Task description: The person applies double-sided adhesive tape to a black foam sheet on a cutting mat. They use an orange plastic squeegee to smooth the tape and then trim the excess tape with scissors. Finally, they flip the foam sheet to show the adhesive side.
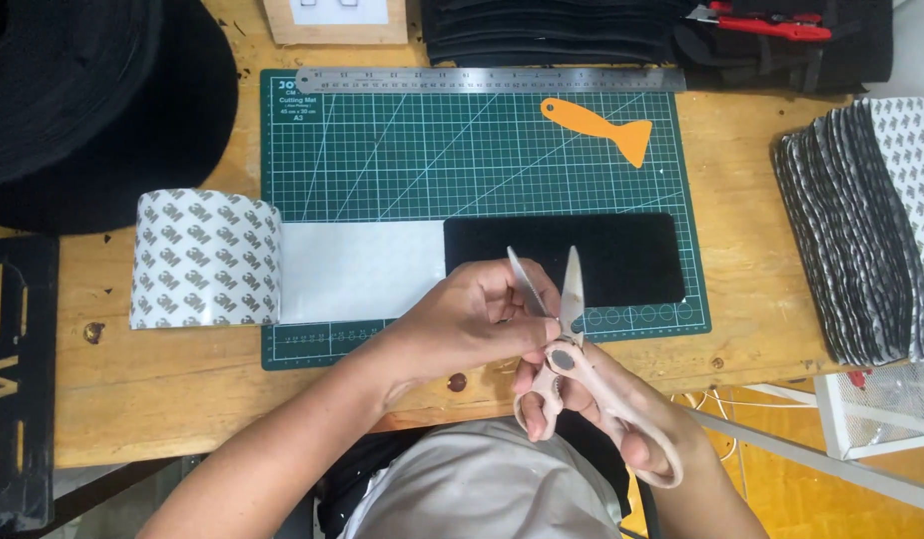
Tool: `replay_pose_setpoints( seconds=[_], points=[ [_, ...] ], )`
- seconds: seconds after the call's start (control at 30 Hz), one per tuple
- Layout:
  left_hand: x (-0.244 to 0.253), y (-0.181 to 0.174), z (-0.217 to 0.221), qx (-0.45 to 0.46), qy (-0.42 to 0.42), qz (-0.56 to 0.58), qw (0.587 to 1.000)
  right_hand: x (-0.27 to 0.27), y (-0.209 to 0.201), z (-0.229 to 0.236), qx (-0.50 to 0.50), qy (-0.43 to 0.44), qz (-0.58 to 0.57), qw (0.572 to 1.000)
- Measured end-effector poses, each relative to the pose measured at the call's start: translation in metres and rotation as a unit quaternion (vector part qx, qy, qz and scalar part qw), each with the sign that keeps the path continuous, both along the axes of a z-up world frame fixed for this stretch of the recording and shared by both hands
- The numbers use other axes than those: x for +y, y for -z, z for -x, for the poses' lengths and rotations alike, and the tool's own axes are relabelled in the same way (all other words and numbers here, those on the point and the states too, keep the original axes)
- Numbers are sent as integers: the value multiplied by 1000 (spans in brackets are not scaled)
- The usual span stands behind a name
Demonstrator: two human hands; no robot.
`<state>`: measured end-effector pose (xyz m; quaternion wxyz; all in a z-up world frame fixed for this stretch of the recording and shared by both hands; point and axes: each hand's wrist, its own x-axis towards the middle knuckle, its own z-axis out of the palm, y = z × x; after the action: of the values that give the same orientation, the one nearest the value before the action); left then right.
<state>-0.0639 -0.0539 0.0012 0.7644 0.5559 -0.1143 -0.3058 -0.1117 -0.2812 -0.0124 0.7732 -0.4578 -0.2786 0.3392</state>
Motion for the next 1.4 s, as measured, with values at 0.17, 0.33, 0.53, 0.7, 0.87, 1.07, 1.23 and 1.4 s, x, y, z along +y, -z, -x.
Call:
replay_pose_setpoints(
  seconds=[0.17, 0.33, 0.53, 0.7, 0.87, 1.07, 1.23, 1.4],
  points=[
    [-11, 2, 6, 44, -49, 37, 997, -7, 6, -1, -29, -10, 3, 1000],
    [-22, -2, 9, 53, -93, 97, 990, -10, 2, -4, -15, -5, -12, 1000],
    [-7, -13, -4, 30, -224, 16, 974, -21, 3, 0, -37, -62, 19, 997],
    [3, -8, 10, -91, -272, -39, 957, -47, 14, -10, -103, -49, -30, 993],
    [-17, 10, 31, 12, -156, -1, 988, -67, 22, -20, -62, 39, -70, 995],
    [-40, 11, 38, 85, -73, -29, 993, -70, 22, -20, -36, 96, -56, 993],
    [-49, 15, 42, 88, -64, -21, 994, -73, 24, -19, -30, 107, -52, 993],
    [-57, 21, 51, 57, -39, -31, 997, -80, 25, -18, -29, 117, -55, 991]
  ],
)
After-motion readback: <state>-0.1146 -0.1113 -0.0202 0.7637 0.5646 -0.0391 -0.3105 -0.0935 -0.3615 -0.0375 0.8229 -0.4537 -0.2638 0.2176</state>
